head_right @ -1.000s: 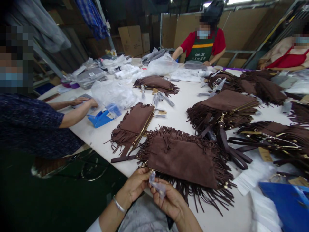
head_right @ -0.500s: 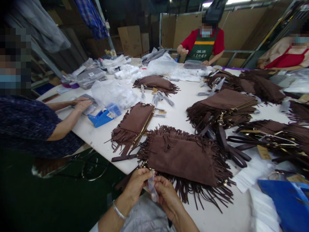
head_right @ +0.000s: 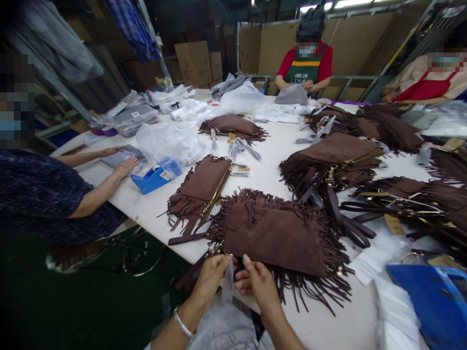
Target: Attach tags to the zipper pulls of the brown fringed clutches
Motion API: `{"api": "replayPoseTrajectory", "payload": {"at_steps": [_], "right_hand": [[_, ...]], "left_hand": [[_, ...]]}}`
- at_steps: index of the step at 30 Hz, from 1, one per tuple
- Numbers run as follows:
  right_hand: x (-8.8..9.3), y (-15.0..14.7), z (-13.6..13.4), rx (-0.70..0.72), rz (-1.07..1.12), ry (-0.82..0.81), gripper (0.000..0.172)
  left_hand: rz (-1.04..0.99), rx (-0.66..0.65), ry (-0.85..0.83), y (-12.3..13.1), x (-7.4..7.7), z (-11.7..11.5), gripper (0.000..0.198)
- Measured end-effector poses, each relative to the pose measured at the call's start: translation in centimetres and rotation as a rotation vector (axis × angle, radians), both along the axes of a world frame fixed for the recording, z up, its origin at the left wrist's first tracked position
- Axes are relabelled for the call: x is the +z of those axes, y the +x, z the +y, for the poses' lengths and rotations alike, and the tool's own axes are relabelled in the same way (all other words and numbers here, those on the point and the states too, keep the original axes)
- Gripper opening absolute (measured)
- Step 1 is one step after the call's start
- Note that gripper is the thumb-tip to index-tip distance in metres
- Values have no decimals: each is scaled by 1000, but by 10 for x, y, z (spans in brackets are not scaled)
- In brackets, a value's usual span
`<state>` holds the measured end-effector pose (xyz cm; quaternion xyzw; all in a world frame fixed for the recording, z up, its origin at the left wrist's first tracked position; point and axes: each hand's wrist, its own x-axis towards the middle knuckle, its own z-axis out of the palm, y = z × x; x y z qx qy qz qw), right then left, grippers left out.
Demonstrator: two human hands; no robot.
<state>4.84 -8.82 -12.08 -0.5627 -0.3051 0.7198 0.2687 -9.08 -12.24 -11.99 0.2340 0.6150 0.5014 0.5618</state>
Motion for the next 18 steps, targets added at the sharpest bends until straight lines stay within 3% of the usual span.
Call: {"api": "replayPoseTrajectory", "payload": {"at_steps": [3,6,9,12,15,18], "right_hand": [[3,1,4,-165,148,-127,51],[3,2,6,-229,232,-142,45],[3,4,7,-225,241,-130,41],[3,6,8,-216,252,-135,40],[3,7,10,-217,240,-111,37],[4,5,9,-246,200,-86,39]], "left_hand": [[132,25,7,-14,9,-13,43],[538,39,92,-31,17,-21,33],[954,-126,174,-40,19,-15,29],[1239,-334,125,-42,23,-1,22],[1423,-462,101,-41,38,11,23],[1466,-520,167,-39,57,12,25]]}}
